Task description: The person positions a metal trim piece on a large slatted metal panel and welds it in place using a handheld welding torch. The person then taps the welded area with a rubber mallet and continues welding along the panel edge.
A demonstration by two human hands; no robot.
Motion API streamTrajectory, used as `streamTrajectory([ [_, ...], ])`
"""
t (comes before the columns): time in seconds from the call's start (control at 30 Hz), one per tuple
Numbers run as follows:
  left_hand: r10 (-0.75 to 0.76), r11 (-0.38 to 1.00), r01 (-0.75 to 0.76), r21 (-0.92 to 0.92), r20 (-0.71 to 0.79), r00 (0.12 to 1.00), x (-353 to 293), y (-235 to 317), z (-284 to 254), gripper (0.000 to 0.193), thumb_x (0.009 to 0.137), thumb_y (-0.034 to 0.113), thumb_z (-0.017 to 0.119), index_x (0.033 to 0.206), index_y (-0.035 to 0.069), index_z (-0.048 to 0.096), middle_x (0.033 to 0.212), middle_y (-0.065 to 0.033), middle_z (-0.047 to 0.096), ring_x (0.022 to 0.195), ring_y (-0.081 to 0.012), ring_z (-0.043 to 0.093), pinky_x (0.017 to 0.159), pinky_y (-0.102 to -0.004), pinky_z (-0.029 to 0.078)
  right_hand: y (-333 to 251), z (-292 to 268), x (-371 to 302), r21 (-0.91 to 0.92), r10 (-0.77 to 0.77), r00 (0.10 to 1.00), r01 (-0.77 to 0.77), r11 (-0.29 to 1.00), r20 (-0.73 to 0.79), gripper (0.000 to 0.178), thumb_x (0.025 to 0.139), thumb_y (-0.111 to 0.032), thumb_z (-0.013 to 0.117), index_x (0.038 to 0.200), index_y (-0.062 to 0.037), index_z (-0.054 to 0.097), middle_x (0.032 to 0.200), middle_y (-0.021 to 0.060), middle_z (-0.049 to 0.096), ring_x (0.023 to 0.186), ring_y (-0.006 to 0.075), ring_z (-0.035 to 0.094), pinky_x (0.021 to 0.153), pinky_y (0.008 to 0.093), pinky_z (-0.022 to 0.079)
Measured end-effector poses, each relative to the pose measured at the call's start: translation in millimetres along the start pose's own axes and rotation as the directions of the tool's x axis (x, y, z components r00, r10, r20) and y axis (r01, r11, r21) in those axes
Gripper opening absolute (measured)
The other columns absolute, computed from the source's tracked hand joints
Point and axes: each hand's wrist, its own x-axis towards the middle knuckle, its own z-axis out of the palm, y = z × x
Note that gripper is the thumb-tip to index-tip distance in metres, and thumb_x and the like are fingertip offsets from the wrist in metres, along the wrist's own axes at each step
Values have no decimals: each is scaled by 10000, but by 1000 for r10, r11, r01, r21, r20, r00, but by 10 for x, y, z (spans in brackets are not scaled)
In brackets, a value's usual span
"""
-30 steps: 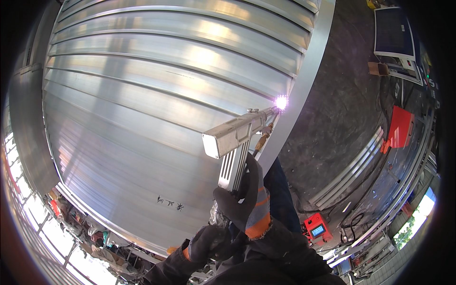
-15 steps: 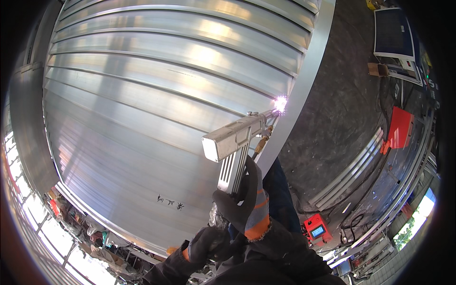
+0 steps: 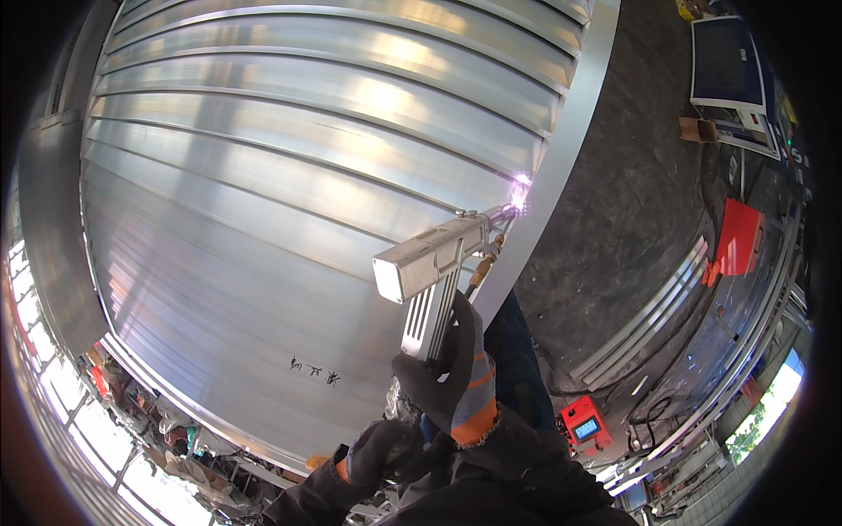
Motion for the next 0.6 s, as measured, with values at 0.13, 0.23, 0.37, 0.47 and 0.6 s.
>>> streamTrajectory([
  [0.13,23,996,-21,-86,28,999,-7,-78,-14,487,1078,385,359,796,21,517,624,-62,518,546,-165,484,560,-304,395,34,-14,-24,-25,9,1000,-8,1000,15,898,782,-158,784,1497,57,286,1073,163,589,868,232,627,719,387,555],
  [0.23,-18,1000,18,-10,-6,1000,-12,-76,-21,473,1077,371,362,818,11,526,632,-69,524,547,-163,486,556,-306,394,67,-15,-55,-42,-5,1000,6,999,15,930,789,-169,794,1515,63,260,1079,172,588,875,234,635,720,384,560],
  [0.37,-15,1000,18,24,-94,995,-24,-73,47,489,1058,358,404,699,39,496,601,-35,435,550,-144,421,545,-303,343,128,-19,-98,-80,-42,999,43,996,18,958,799,-179,801,1531,70,235,1092,186,585,891,239,642,729,388,567],
  [0.47,-16,1000,15,-19,-73,997,-27,-82,56,479,1050,344,408,687,44,490,593,-34,428,546,-144,419,544,-302,341,179,-9,-121,-94,-82,997,81,992,1,966,795,-191,807,1530,68,237,1106,191,585,894,247,644,737,400,568],
  [0.6,3,999,-3,-45,3,1000,-35,-139,-13,491,1062,382,383,747,25,506,600,-58,478,540,-160,454,547,-305,368,206,16,-130,-64,-68,998,68,996,7,971,788,-211,814,1523,71,245,1109,193,590,894,255,645,745,411,569],
])
